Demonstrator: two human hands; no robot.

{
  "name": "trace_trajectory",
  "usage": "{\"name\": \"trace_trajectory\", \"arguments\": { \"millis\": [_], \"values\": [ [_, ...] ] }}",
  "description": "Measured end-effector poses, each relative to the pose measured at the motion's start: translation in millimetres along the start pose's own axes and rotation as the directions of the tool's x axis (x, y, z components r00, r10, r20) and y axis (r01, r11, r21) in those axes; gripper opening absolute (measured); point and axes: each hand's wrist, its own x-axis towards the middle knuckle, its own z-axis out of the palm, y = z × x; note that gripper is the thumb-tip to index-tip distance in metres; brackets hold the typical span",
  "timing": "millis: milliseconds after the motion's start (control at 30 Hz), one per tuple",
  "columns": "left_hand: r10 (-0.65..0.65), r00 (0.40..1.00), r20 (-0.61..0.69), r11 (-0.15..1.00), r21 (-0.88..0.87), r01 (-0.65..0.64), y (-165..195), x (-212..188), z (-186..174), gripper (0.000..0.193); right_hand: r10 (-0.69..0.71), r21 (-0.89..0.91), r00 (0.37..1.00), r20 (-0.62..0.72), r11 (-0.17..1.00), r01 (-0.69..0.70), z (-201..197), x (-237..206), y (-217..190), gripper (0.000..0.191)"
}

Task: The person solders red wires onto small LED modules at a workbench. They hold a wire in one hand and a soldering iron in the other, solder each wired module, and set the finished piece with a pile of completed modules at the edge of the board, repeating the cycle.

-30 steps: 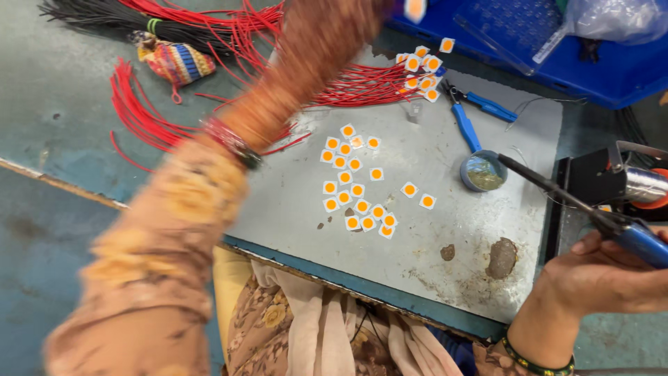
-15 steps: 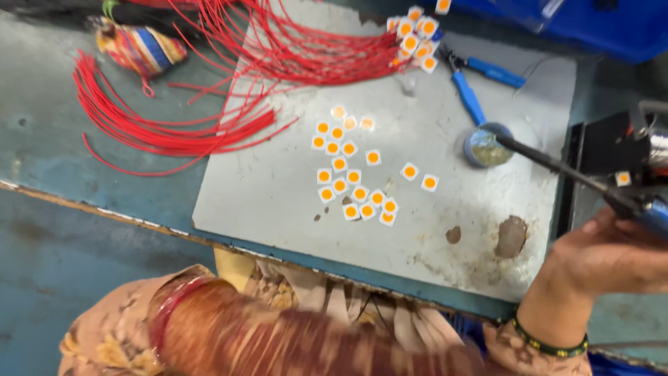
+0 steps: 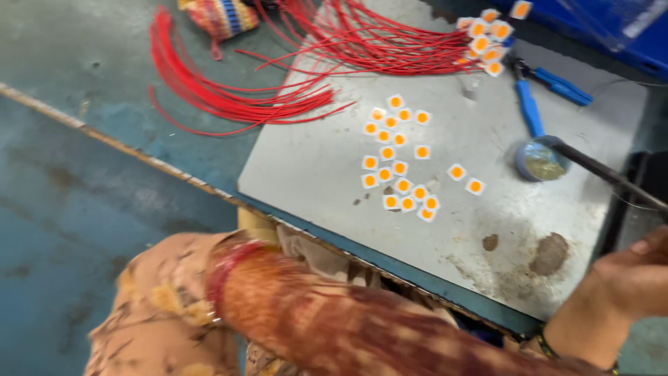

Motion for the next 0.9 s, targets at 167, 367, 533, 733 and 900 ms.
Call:
{"name": "trace_trajectory", "arguments": {
  "millis": [167,367,533,733,900],
  "values": [
    [-0.193,0.978,-0.081,0.981,-0.013,0.192,-24.2,-6.2,1.5,0.033,-0.063,-0.017,0.998,-0.011,0.998,0.063,19.3,-7.6,-15.7,0.044],
    [-0.478,0.877,-0.054,0.878,-0.004,0.479,-99.6,-49.6,95.7,0.034,-0.115,-0.075,0.993,0.012,0.990,0.116,99.0,-31.9,-66.5,0.053],
    [-0.505,0.861,0.053,0.863,0.040,0.504,-110.8,-35.3,148.3,0.036,-0.157,-0.123,0.987,0.027,0.980,0.159,147.3,-42.4,-98.4,0.055],
    [-0.460,0.888,-0.021,0.873,0.173,0.456,-120.9,-26.1,171.4,0.025,-0.231,-0.228,0.964,0.135,0.939,0.257,151.9,-41.1,-104.1,0.058],
    [-0.516,0.855,0.044,0.845,0.187,0.500,-123.8,-26.2,177.7,0.025,-0.136,-0.144,0.990,0.043,0.980,0.141,129.3,-38.2,-89.4,0.053]
  ]
}}
